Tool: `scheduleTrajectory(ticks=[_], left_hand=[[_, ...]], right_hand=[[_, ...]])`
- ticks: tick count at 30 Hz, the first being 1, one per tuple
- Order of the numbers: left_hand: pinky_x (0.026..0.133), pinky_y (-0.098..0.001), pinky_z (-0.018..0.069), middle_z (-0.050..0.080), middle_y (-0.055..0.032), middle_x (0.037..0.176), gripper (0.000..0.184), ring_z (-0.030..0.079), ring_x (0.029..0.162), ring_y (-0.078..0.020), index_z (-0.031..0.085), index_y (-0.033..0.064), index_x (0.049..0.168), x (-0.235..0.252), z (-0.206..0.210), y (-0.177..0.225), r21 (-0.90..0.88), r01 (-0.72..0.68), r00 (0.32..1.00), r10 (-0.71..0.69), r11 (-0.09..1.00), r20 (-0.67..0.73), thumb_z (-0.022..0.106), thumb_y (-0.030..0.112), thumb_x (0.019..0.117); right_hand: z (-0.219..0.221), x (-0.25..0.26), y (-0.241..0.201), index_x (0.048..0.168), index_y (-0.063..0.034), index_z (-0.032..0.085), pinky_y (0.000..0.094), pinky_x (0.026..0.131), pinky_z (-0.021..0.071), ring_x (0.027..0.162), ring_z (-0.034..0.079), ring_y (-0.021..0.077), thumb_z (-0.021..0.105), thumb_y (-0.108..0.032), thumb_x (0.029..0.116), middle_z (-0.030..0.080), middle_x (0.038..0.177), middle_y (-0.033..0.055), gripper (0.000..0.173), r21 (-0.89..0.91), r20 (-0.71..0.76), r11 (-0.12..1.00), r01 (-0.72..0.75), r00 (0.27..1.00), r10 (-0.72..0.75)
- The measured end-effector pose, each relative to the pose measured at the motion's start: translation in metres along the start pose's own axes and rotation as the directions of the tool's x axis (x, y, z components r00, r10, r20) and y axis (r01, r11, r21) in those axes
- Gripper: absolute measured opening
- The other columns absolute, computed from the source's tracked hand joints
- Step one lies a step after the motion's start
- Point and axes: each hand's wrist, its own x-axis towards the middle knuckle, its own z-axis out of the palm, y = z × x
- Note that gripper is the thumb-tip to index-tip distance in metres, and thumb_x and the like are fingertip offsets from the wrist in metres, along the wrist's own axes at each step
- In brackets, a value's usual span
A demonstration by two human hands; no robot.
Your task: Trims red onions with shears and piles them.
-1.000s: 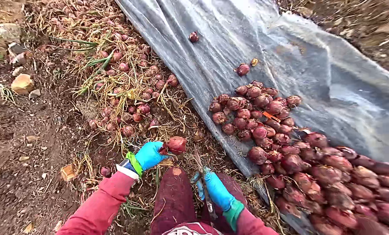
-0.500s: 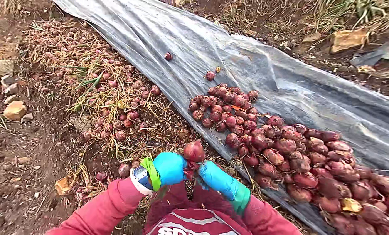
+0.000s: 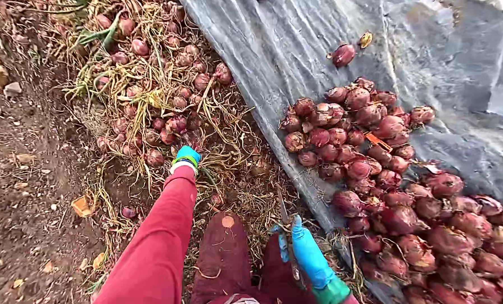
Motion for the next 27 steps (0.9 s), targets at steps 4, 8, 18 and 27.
scheduleTrajectory(ticks=[4, 8, 18, 27], left_hand=[[0.098, -0.0666, 0.0516, 0.070, -0.0265, 0.117, 0.054, 0.067, 0.115, -0.0427, 0.070, -0.0020, 0.115, 0.010, 0.009, -0.029, -0.052, 0.007, 0.996, -0.002, 0.999, 0.093, 0.076, 0.045, 0.0890], [0.099, -0.0618, 0.0535, 0.074, -0.0166, 0.111, 0.048, 0.070, 0.109, -0.0331, 0.071, 0.0078, 0.120, -0.052, -0.016, -0.044, -0.206, -0.273, 0.945, 0.302, 0.940, 0.129, 0.083, 0.041, 0.0868], [0.082, -0.0525, 0.0593, 0.073, -0.0037, 0.091, 0.060, 0.072, 0.089, -0.0228, 0.071, 0.0151, 0.107, -0.243, -0.051, -0.030, 0.161, -0.683, 0.687, 0.552, 0.712, 0.473, 0.082, 0.065, 0.0757], [0.085, -0.0595, 0.0573, 0.075, -0.0090, 0.094, 0.030, 0.072, 0.094, -0.0292, 0.075, 0.0144, 0.103, -0.380, 0.006, -0.032, 0.169, -0.788, 0.612, 0.721, 0.592, 0.324, 0.068, 0.043, 0.0959]], right_hand=[[0.023, 0.016, 0.002, 0.104, -0.0024, 0.068, 0.0414, 0.046, 0.0567, 0.047, 0.061, 0.0247, 0.001, -0.064, 0.1036, 0.061, 0.061, 0.0117, 0.091, 0.040, 0.032, 0.995, -0.097, 0.995, 0.095], [0.040, 0.055, 0.001, 0.101, -0.0022, 0.064, 0.0464, 0.047, 0.0576, 0.049, 0.062, 0.0287, 0.000, -0.072, 0.0999, 0.059, 0.061, 0.0148, 0.094, 0.159, 0.140, 0.962, -0.222, 0.970, 0.201], [0.063, 0.006, -0.064, 0.082, -0.0097, 0.067, 0.0373, 0.048, 0.0536, 0.049, 0.059, 0.0176, 0.021, -0.087, 0.0914, 0.060, 0.060, 0.0050, 0.090, -0.237, 0.324, 0.925, 0.297, 0.922, -0.213], [0.006, -0.089, 0.012, 0.088, -0.0076, 0.065, 0.0378, 0.052, 0.0555, 0.052, 0.061, 0.0192, 0.021, -0.075, 0.0999, 0.061, 0.064, 0.0065, 0.081, -0.386, 0.262, 0.869, 0.308, 0.940, -0.217]])
